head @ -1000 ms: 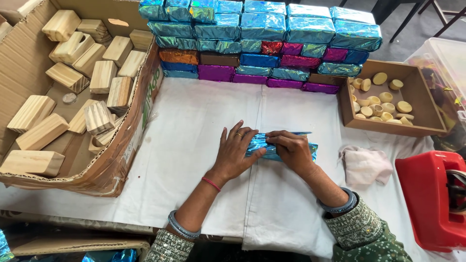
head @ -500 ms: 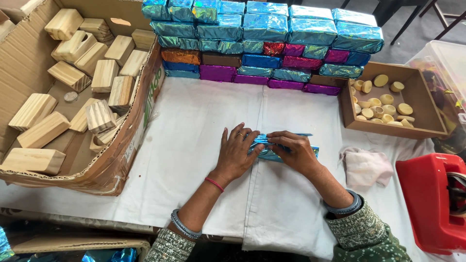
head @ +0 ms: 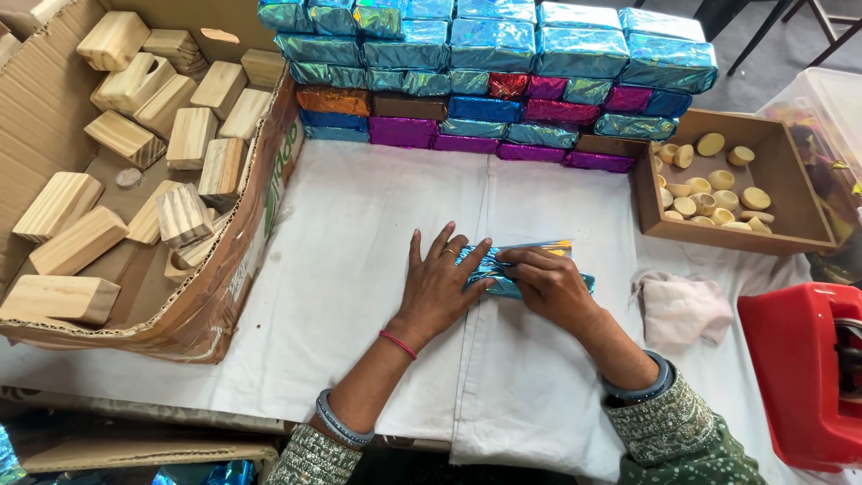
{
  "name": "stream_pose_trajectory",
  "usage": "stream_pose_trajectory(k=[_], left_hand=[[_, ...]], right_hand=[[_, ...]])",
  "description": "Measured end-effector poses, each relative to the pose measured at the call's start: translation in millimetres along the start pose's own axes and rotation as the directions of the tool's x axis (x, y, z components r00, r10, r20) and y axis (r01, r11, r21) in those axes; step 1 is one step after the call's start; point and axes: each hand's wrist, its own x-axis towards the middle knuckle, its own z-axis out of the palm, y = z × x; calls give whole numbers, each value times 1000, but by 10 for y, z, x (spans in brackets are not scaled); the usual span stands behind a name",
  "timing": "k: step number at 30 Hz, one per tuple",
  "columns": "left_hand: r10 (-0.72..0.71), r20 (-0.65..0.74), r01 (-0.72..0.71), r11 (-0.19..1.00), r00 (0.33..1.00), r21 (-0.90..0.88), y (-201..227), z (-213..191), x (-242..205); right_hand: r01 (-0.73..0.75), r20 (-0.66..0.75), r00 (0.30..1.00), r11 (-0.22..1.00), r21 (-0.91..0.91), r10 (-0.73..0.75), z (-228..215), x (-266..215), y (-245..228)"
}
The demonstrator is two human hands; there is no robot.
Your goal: Wrapping wooden blocks in colorful foil wrappers at a table.
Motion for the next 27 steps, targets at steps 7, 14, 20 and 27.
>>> stream_pose_trajectory(k=[7, 14, 20, 27], left_hand=[[96, -61, -84, 982, 994, 170, -5, -51, 12], [-103, -77, 17, 697, 992, -717, -529, 14, 65], [-36, -54, -2, 810, 998, -586, -631, 47, -9], [8, -4, -9, 845, 1000, -535, -422, 18, 5]], right_hand=[[-114, -70, 991, 992, 49, 117, -15, 89, -129], [-354, -31, 933, 929, 105, 359, 50, 137, -227], [-398, 0, 915, 903, 164, 403, 104, 95, -154], [-436, -5, 896, 883, 176, 443, 109, 95, -157]])
